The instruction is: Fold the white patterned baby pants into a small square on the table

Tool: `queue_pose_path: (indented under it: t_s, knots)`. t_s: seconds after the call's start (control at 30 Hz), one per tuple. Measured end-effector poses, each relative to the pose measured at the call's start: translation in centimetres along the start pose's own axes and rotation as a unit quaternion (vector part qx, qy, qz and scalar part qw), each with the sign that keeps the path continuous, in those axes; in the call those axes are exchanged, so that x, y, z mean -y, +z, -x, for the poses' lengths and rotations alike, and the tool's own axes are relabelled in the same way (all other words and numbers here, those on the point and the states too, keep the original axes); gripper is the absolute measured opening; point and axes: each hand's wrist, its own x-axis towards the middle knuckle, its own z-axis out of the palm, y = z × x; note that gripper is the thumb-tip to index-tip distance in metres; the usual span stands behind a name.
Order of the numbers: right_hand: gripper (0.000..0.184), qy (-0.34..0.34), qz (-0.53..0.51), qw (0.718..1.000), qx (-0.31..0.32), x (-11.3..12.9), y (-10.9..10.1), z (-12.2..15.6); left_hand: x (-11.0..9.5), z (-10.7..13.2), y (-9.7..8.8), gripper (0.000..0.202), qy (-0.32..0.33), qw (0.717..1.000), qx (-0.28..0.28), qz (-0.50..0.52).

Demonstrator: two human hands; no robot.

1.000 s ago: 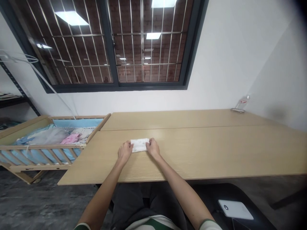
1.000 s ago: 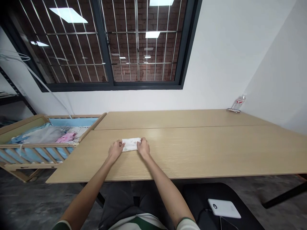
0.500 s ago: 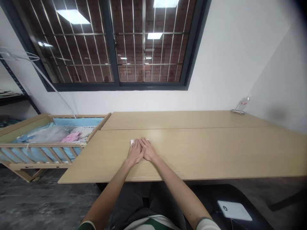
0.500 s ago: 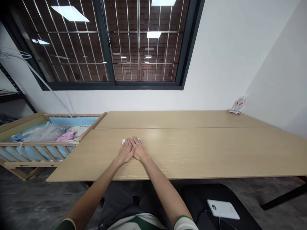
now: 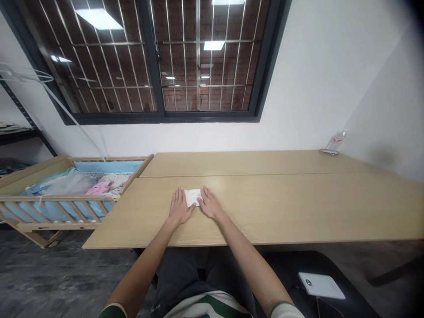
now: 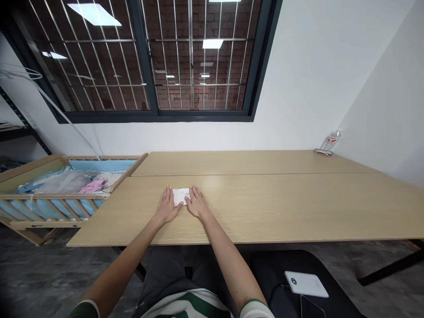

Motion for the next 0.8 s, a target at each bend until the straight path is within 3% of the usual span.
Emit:
queue_pose_path:
  t_s: [0.1,0.17,0.4,0.5,0.63,0.7,0.8]
  knots:
    - [0.064,-0.065,-0.008,0.998,-0.025,-0.1,-0.3,0.1,0.6,-0.2,-1.1,0.087,0.103,0.994,0.013,0.026]
    - [0.063,-0.098,-0.022,0.995,-0.025,-0.2,-0.4,0.2,0.9,-0.4,-1.5,0.079,0.138,0.989,0.03,0.043]
    - [0.071,-0.102,-0.059,0.993,-0.023,-0.7,-0.4,-0.2,1.9,-1.6,-1.8,0.067,0.113,0.989,0.034,0.09]
    - [0.057,-0.11,-0.092,0.988,-0.048,-0.8,-0.6,-0.4,2.3,-1.9,-2.3,0.052,0.085,0.99,0.017,0.115]
    - [0.023,-0.078,-0.143,0.985,-0.062,-0.5,-1.1,-0.7,2.2,-2.3,-3.7,0.028,0.035,0.989,-0.02,0.145]
    - [0.02,-0.054,-0.186,0.978,-0.078,-0.3,-1.5,-1.1,1.9,-2.5,-4.5,0.023,0.008,0.985,-0.033,0.166]
    - [0.032,-0.014,-0.272,0.955,-0.116,-0.2,-1.9,-2.3,1.2,-2.4,-5.2,0.034,-0.04,0.977,-0.035,0.207]
